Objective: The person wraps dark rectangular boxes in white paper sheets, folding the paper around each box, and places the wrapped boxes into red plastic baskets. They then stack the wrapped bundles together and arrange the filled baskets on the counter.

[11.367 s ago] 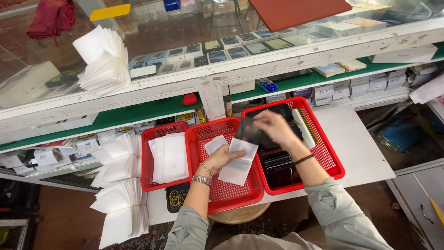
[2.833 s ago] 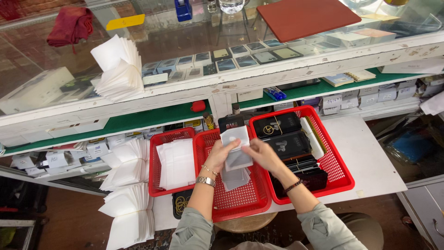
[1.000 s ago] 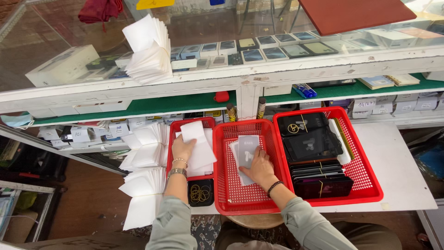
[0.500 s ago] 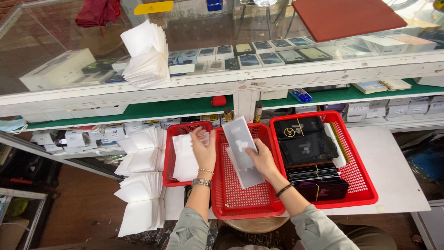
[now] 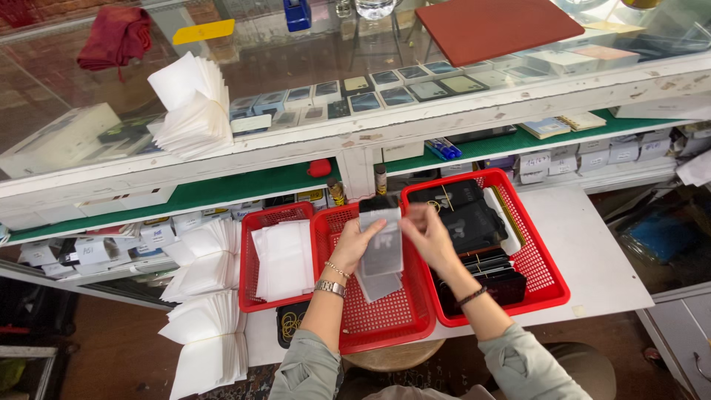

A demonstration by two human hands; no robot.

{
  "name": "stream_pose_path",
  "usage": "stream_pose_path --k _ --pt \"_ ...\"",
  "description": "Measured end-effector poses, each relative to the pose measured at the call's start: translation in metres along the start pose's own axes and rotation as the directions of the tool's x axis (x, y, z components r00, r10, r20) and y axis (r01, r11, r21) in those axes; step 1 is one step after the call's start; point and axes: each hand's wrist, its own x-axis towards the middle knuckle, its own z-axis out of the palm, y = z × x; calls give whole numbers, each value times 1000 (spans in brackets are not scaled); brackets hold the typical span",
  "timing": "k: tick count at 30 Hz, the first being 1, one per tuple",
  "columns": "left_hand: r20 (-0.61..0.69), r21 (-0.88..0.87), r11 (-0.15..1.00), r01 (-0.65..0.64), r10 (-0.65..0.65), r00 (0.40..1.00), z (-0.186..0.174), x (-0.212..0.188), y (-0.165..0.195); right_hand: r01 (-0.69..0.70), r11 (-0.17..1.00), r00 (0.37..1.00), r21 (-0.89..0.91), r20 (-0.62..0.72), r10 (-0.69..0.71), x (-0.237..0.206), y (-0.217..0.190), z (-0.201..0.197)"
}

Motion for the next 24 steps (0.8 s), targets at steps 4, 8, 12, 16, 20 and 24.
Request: stream_pose_path --k 4,8,12,16,20,24 --pt "181 274 957 92 -145 973 22 -5 2 149 957 983 -250 144 -116 17 -6 -44" --pt "230 378 916 133 -232 945 30 -4 -4 15 982 997 -187 80 0 30 6 -100" --pt "218 323 938 126 -204 954 11 -5 -13 -135 950 887 281 -392 242 25 40 -140" --pt "-35 -64 928 366 -369 929 -7 -5 -18 -169 984 829 63 -530 176 6 62 -141" --pt "15 -402 840 364 -391 920 -19 -13 -19 -326 841 853 -431 -517 66 -7 63 -117" --pt "33 -438 868 234 -245 969 -42 -27 -5 -338 604 862 -722 -495 -109 -12 43 -91"
